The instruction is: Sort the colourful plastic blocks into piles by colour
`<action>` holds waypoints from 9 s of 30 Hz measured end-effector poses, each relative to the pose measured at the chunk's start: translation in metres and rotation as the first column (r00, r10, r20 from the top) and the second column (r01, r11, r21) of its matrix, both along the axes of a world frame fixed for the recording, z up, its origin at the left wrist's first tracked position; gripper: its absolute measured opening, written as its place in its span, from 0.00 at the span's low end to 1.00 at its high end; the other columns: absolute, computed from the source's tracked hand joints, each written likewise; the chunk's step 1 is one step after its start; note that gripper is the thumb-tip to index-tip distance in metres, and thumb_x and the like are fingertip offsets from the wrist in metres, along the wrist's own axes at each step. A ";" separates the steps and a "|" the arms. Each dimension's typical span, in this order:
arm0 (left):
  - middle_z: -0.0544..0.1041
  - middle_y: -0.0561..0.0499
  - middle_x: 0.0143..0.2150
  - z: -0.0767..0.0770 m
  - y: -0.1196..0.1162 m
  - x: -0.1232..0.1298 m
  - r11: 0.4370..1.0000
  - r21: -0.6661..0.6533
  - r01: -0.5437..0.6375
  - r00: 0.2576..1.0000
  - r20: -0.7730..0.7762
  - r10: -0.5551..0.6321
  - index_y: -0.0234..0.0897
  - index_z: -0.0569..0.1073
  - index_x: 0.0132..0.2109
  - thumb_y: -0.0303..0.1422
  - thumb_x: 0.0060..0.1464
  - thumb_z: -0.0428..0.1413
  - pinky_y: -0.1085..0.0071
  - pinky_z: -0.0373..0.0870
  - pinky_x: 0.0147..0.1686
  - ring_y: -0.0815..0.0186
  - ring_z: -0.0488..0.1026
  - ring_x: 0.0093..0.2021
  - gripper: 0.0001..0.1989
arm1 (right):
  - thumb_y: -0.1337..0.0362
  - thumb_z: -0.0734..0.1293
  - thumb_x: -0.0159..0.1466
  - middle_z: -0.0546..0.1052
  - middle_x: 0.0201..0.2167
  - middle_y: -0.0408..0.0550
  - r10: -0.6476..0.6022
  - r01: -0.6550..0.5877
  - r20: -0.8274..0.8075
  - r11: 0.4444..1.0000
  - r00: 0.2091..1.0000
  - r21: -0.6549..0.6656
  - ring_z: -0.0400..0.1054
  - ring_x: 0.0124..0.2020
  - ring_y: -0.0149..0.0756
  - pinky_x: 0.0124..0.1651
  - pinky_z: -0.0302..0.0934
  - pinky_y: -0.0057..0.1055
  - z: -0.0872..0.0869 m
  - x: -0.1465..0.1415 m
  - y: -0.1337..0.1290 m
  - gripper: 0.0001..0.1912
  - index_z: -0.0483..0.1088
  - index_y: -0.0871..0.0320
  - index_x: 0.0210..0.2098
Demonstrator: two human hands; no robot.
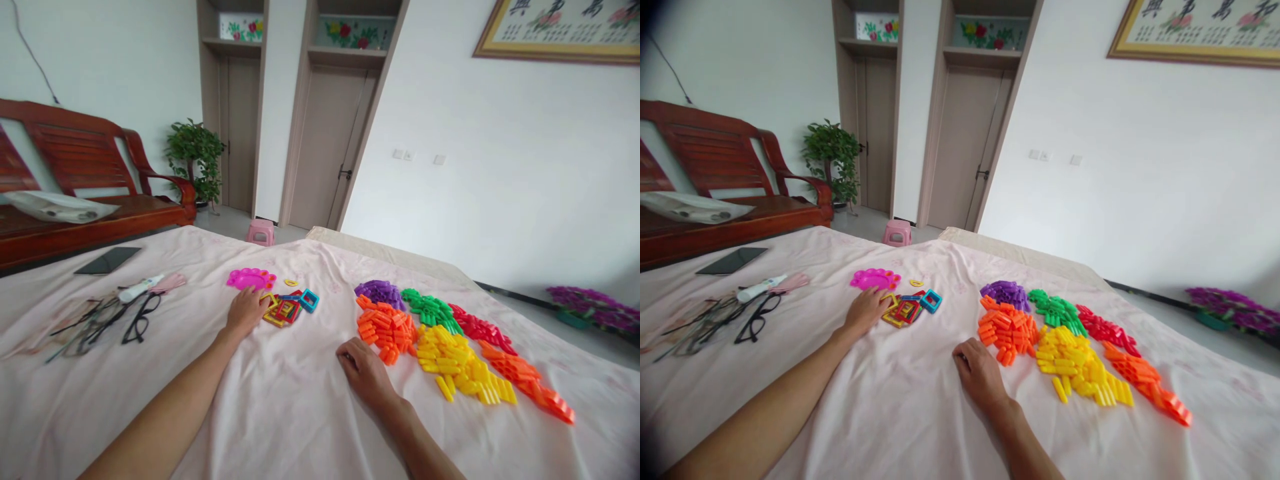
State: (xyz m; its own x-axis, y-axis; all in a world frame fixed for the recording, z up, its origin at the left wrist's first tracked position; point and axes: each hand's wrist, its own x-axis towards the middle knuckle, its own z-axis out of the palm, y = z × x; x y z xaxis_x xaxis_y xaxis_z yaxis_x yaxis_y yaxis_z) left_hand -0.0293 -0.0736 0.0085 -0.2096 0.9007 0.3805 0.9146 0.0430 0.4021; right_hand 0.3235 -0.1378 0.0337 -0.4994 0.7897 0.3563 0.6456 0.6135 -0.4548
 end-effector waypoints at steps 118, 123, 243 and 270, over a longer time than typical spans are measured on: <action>0.81 0.44 0.42 0.043 0.043 0.073 0.767 0.054 0.640 0.371 0.852 -0.370 0.32 0.77 0.44 0.51 0.54 0.58 0.67 0.72 0.40 0.57 0.78 0.41 0.24 | 0.62 0.67 0.62 0.71 0.57 0.58 -0.108 0.115 -0.046 0.970 0.993 0.212 0.68 0.55 0.51 0.56 0.64 0.45 0.003 -0.096 0.111 0.37 0.55 0.56 0.69; 0.81 0.42 0.46 0.053 0.046 0.063 0.799 0.087 0.596 0.395 0.834 -0.386 0.33 0.76 0.48 0.52 0.53 0.59 0.64 0.71 0.47 0.55 0.77 0.47 0.27 | 0.63 0.67 0.61 0.73 0.55 0.60 -0.276 0.269 0.005 0.940 0.961 0.210 0.68 0.54 0.51 0.56 0.61 0.44 -0.002 -0.087 0.122 0.36 0.58 0.61 0.67; 0.82 0.52 0.40 0.093 0.024 0.040 0.397 -0.446 0.802 0.594 0.524 -0.611 0.40 0.80 0.41 0.26 0.41 0.57 0.71 0.69 0.39 0.60 0.77 0.41 0.17 | 0.76 0.61 0.52 0.80 0.38 0.47 0.132 -0.102 -0.240 0.986 0.962 0.134 0.72 0.43 0.40 0.51 0.65 0.37 0.006 -0.094 0.106 0.20 0.77 0.56 0.40; 0.81 0.50 0.34 0.085 0.036 0.012 0.662 -0.387 0.642 0.756 0.463 -0.463 0.39 0.80 0.34 0.22 0.36 0.52 0.73 0.67 0.32 0.59 0.77 0.35 0.17 | 0.69 0.74 0.51 0.76 0.34 0.41 0.368 -0.506 -0.366 0.746 0.855 -0.433 0.68 0.31 0.29 0.35 0.64 0.25 0.013 -0.095 0.103 0.16 0.74 0.57 0.40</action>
State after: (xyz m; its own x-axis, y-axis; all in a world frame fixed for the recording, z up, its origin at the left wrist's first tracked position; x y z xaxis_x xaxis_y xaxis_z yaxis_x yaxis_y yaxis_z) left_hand -0.0174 -0.0372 0.0938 0.3716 0.9175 -0.1420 0.6678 -0.1579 0.7274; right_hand 0.2289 -0.0343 0.0471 -0.7861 0.6034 0.1341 0.1899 0.4422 -0.8766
